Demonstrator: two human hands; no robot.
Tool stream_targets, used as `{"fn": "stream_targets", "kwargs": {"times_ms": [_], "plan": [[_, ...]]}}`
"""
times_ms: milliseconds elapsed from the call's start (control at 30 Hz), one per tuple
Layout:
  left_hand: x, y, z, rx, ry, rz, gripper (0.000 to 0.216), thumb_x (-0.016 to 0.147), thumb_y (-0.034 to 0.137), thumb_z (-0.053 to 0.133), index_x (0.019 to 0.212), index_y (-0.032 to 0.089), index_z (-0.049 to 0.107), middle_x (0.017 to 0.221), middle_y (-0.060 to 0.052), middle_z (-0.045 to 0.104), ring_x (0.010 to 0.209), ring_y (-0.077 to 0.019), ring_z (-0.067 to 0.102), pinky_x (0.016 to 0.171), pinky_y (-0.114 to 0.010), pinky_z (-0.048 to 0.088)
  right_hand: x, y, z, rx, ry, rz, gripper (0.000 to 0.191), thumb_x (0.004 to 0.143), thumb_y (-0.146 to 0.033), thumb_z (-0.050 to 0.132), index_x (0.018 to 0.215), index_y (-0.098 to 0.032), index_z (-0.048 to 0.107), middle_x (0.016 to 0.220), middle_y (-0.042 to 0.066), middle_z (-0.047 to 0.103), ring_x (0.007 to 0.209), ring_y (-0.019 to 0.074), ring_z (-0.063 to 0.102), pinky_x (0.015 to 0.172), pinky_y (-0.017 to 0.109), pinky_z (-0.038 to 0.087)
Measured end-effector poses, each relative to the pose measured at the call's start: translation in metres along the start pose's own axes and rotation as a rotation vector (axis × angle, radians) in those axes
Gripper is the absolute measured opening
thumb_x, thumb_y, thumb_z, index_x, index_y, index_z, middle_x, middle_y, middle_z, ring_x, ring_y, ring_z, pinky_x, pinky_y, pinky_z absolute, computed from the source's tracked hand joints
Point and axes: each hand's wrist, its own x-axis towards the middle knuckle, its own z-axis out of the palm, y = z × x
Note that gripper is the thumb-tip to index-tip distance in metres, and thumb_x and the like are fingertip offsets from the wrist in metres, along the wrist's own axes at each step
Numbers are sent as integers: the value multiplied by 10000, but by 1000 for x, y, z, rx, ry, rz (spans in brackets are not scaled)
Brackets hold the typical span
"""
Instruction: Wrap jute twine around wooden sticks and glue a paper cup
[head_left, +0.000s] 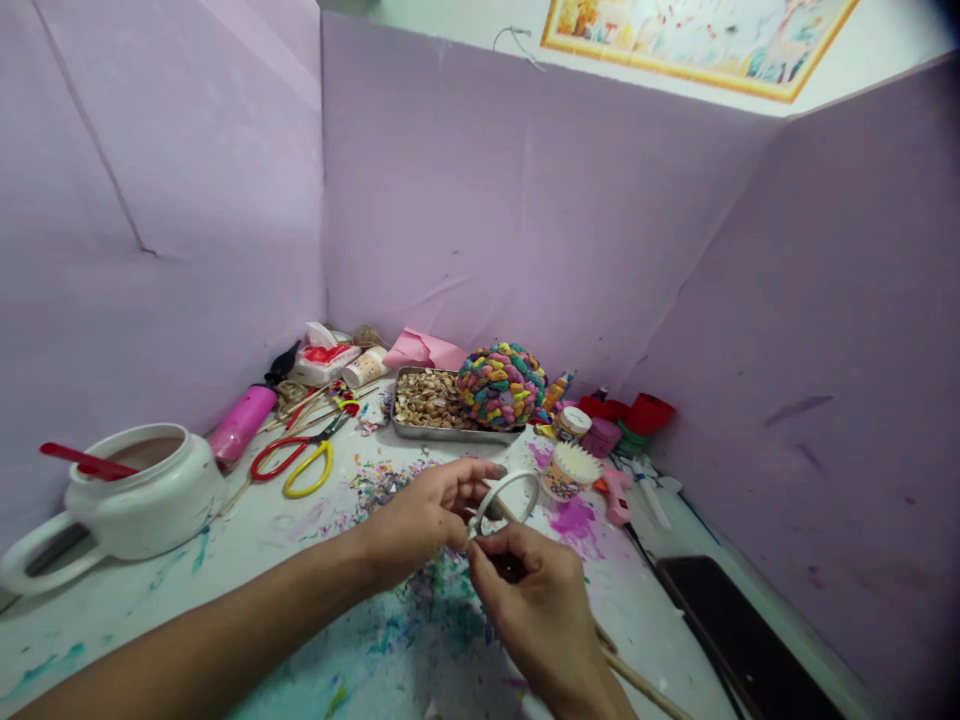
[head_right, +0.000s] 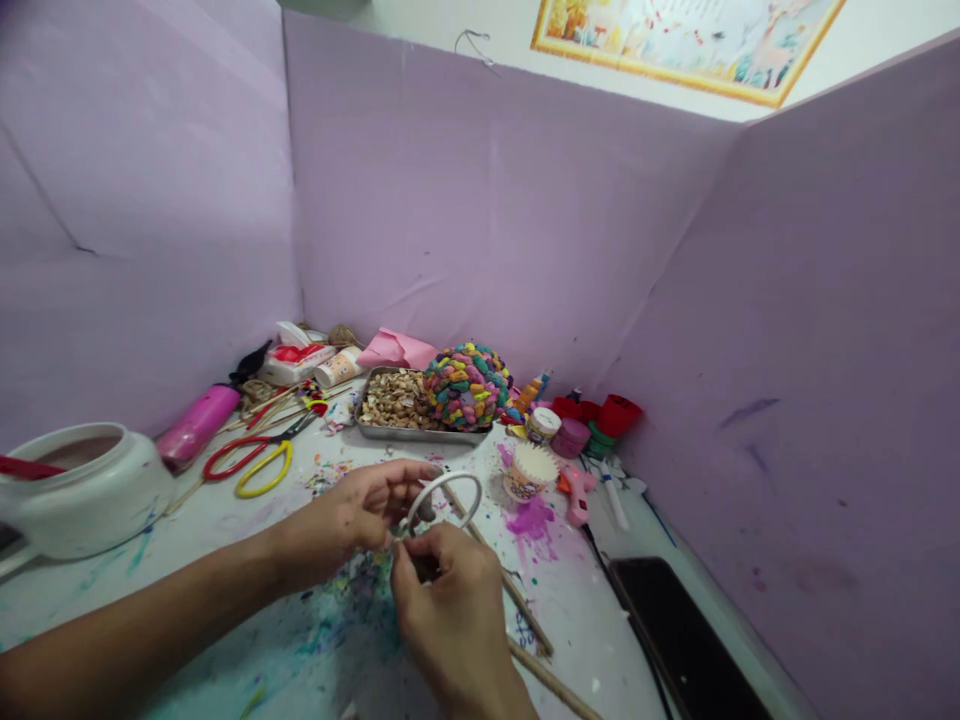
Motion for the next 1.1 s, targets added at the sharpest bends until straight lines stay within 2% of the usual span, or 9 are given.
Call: {"fn": "stream_targets", "kwargs": {"times_ms": [100,233,333,433,567,667,800,933,1100], "plan": [[-5,1,10,-56,14,97,602,468,-6,483,1048,155,500,846,-28,589,833,-164,531,719,-272,387,0,8,8,-108,31,-86,132,677,-189,541,585,-149,627,503,31,603,441,143,517,431,231,354],[-22,4,23,41,-35,154,400,591,99,549,986,150,589,791,-39,613,754,-164,550,704,-290,403,7,22,5,-72,122,-167,91,631,-134,534,643,-173,615,542,11,622,487,160,548,437,228,390],[-32,6,21,157,-61,212,189,695,215,535,814,133,656,722,-49,619,674,-154,542,639,-277,401,14,32,-8,-119,265,-306,75,682,-171,530,684,-166,604,605,32,633,531,169,572,485,253,436],[-31,7,14,249,-113,161,295,761,298,480,599,105,634,563,-44,576,559,-132,510,553,-260,376,21,33,-21,-247,435,-476,78,733,-149,536,775,-157,601,665,55,641,597,167,596,553,263,464],[-20,6,13,169,79,43,273,754,312,488,566,123,544,544,-22,554,517,-116,490,498,-240,384,21,26,-25,-392,561,-640,116,727,-88,563,798,-177,585,673,51,655,637,156,614,585,252,484],[-13,1,17,52,162,-40,160,706,304,544,711,145,524,577,9,540,527,-120,512,487,-245,427,17,19,-22,-432,568,-716,137,718,-79,578,815,-174,589,697,60,675,650,152,631,607,244,500],[-11,-5,20,24,125,-149,312,675,322,596,922,159,497,597,29,542,491,-99,520,477,-232,439,13,16,-17,-427,525,-726,128,727,-78,574,814,-168,596,690,62,677,638,147,633,604,237,507],[-10,-6,21,68,90,-214,227,686,341,574,775,137,528,521,30,529,394,-65,460,384,-182,396,12,18,-14,-391,488,-727,137,725,-64,571,821,-160,591,701,71,670,655,147,631,607,236,508],[-9,-6,23,30,209,-238,166,654,299,574,636,169,473,381,94,422,258,-32,316,255,-136,233,13,19,-13,-319,476,-659,136,728,-70,564,812,-175,581,679,50,650,605,137,610,538,232,492]]}}
